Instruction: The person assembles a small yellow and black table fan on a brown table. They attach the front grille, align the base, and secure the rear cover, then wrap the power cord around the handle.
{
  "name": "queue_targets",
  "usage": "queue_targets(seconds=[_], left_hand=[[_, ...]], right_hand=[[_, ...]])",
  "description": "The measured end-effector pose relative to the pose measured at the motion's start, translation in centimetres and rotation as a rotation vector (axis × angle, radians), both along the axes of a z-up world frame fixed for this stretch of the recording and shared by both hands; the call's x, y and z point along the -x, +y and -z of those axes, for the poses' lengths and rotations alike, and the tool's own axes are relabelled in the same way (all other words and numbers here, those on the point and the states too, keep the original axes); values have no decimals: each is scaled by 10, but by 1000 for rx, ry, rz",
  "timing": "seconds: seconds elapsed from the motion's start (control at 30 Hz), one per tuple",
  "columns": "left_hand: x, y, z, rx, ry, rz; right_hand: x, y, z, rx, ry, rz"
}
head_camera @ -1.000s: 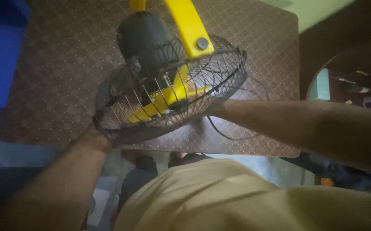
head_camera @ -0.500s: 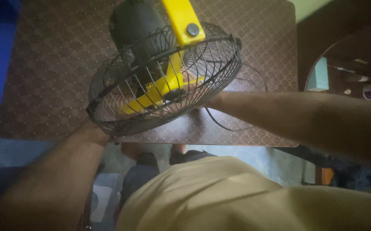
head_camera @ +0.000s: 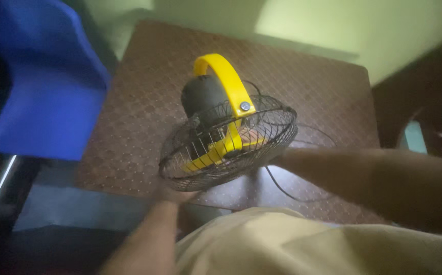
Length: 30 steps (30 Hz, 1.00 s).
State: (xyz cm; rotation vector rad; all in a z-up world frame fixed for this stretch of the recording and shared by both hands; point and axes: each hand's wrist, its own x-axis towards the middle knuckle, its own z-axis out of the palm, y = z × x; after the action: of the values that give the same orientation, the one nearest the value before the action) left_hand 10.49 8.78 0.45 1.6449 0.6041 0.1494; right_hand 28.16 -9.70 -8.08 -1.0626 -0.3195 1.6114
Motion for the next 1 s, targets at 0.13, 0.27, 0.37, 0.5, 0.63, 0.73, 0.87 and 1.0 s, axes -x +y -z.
queue_targets(seconds=[0.13, 0.27, 0.37, 0.5, 0.63, 0.73, 0.87, 1.0], left_hand=[[27, -24, 12, -8, -128, 117], [52, -26, 63, -519, -14, -166], [68, -8, 63, 131, -88, -682], [73, 26, -33, 454, -306, -942], [40, 22, -153, -138, -675, -534], [23, -14, -215, -757, -380, -355], [2, -57, -248, -1001, -72, -232], [-4, -71, -248, -980, -13, -272]], right_hand=[[-13, 3, 2, -19, -49, -45], [-11, 4, -4, 45, -132, -122], [3, 10, -22, 31, -58, -158], [25, 20, -63, 62, 172, -7], [34, 11, -102, -136, -1059, -517], [29, 7, -103, -382, -927, -471], [10, 10, -89, -350, -445, -443], [-11, 12, -84, -273, -321, -418]])
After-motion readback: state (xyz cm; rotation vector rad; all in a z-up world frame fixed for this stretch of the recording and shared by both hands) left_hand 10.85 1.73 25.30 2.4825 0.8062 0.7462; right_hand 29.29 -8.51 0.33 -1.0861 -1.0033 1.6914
